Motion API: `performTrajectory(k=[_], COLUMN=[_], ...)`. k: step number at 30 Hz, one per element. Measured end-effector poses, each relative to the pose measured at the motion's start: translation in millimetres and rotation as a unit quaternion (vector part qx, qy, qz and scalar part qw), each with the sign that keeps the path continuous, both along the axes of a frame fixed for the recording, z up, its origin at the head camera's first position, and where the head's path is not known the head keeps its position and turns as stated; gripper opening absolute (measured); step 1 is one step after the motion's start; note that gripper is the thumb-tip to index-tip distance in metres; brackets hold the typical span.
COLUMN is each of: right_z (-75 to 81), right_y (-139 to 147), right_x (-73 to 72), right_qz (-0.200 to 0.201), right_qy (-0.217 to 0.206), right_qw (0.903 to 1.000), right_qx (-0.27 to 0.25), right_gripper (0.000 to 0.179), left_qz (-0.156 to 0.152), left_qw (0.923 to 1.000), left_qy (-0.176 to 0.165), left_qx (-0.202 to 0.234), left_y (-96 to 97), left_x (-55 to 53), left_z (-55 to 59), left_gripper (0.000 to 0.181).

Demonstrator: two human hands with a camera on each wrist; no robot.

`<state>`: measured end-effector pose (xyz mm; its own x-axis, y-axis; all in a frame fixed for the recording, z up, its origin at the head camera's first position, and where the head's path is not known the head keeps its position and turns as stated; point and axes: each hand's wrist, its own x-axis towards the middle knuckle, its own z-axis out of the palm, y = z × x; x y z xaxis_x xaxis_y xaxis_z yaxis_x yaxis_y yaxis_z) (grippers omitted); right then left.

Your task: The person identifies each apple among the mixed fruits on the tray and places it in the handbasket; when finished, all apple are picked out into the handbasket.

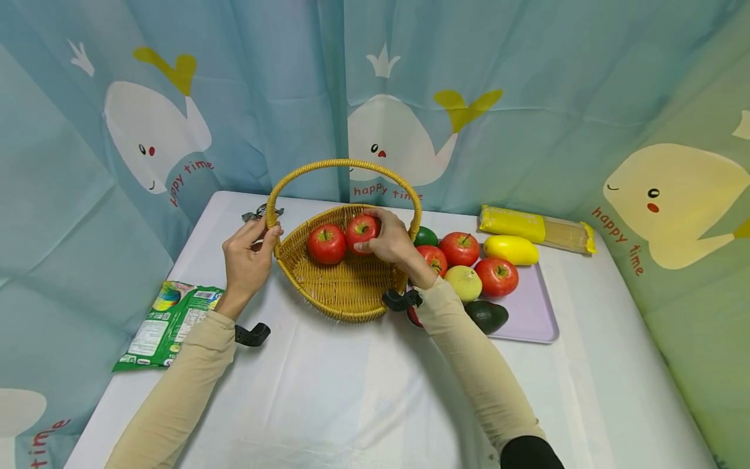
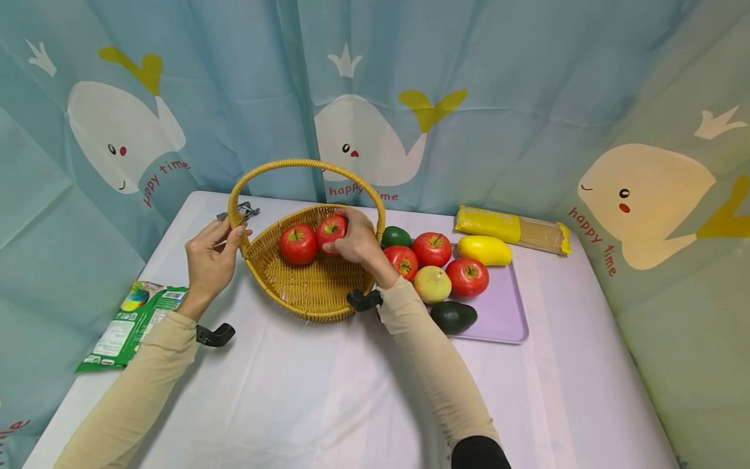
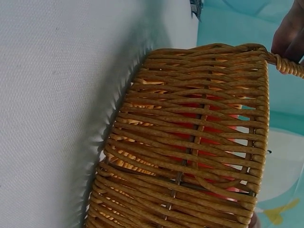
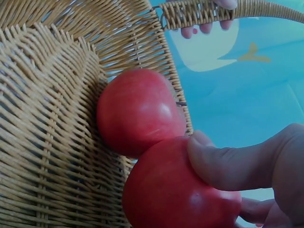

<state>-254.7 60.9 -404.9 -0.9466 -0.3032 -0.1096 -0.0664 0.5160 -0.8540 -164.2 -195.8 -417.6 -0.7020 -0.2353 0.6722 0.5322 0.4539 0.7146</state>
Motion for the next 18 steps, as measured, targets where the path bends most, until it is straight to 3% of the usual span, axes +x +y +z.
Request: performTrajectory(k=[5,12,18], right_z=[-4.6,-10.0,-8.4], right_y=[-1,-2,-5], right_x=[-3.1,-5.8,-6.5], right_qz=[-0.003,0.013,0.017], right_qy=[-0.008,-0.001,0.013], right_qw=[0.9999,0.9988,0.9948], right_qx=[0.013,0.048,0.099], right_gripper=[0.08,0.079,0.079], left_qz=[0.0,0.01,0.006], left_qw=[1.0,0.9999,0.9999], left_qy=[0.0,-0.004,-0.003], left_qx=[-0.001,-0.01,-0.007], left_y=[-1.1,-12.4,-14.1], left_x=[-1.4,-14.9,-16.1], left_z=[-3.1,-27.2,-28.4], left_gripper=[0.022,0.023,0.025])
